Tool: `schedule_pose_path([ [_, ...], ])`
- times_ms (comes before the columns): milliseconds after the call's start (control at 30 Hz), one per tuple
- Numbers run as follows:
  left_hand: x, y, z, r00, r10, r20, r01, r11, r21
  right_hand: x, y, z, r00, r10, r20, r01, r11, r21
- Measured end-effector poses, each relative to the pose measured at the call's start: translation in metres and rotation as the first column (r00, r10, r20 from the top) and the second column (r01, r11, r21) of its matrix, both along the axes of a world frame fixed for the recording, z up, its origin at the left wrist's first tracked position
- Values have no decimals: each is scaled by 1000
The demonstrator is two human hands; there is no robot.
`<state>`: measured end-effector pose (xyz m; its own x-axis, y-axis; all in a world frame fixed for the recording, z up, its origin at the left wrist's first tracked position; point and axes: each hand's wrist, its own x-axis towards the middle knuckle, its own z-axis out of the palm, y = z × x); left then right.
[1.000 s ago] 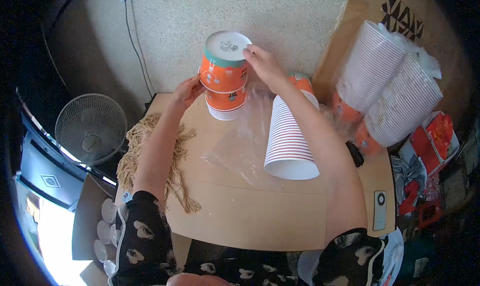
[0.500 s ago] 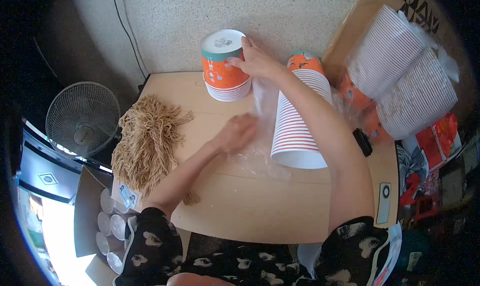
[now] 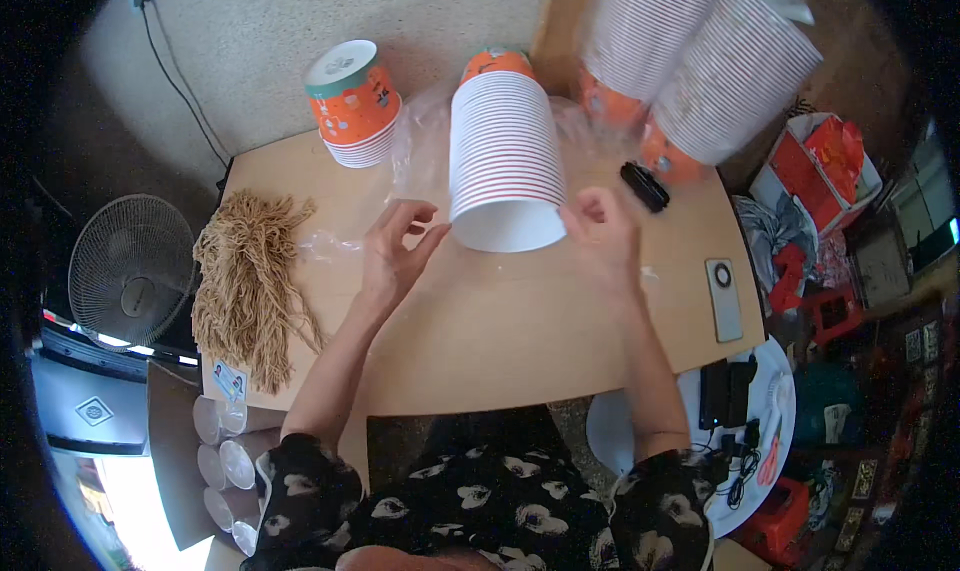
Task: Attaching straw handles to paper bowls.
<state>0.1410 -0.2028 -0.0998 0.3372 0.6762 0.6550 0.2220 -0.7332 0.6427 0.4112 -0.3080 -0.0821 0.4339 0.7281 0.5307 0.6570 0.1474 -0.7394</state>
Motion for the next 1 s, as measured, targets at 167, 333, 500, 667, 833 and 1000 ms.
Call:
schedule_pose_path([
  [167, 26, -15, -20, 995, 71, 64, -67, 996, -65, -14, 0, -31, 1000, -29, 10, 27, 984, 179],
  [333, 42, -28, -22, 969, 230, 94, -224, 972, -70, -25, -3, -41, 993, -111, 41, 101, 976, 194],
  [500, 45, -25, -32, 950, 288, 122, -279, 957, -81, -24, -7, -46, 955, -227, 189, 199, 967, 157],
  [667, 51, -26, -35, 934, 333, 128, -325, 942, -77, -29, -3, -48, 971, -213, 106, 189, 961, 204],
  [833, 47, -41, -26, 948, 301, 104, -281, 945, -168, -40, -13, -38, 980, -182, 81, 182, 983, 1],
  [1000, 39, -56, -18, 958, 140, 250, -85, 972, -219, -33, -34, -36, 990, -109, 86, 113, 993, -39],
])
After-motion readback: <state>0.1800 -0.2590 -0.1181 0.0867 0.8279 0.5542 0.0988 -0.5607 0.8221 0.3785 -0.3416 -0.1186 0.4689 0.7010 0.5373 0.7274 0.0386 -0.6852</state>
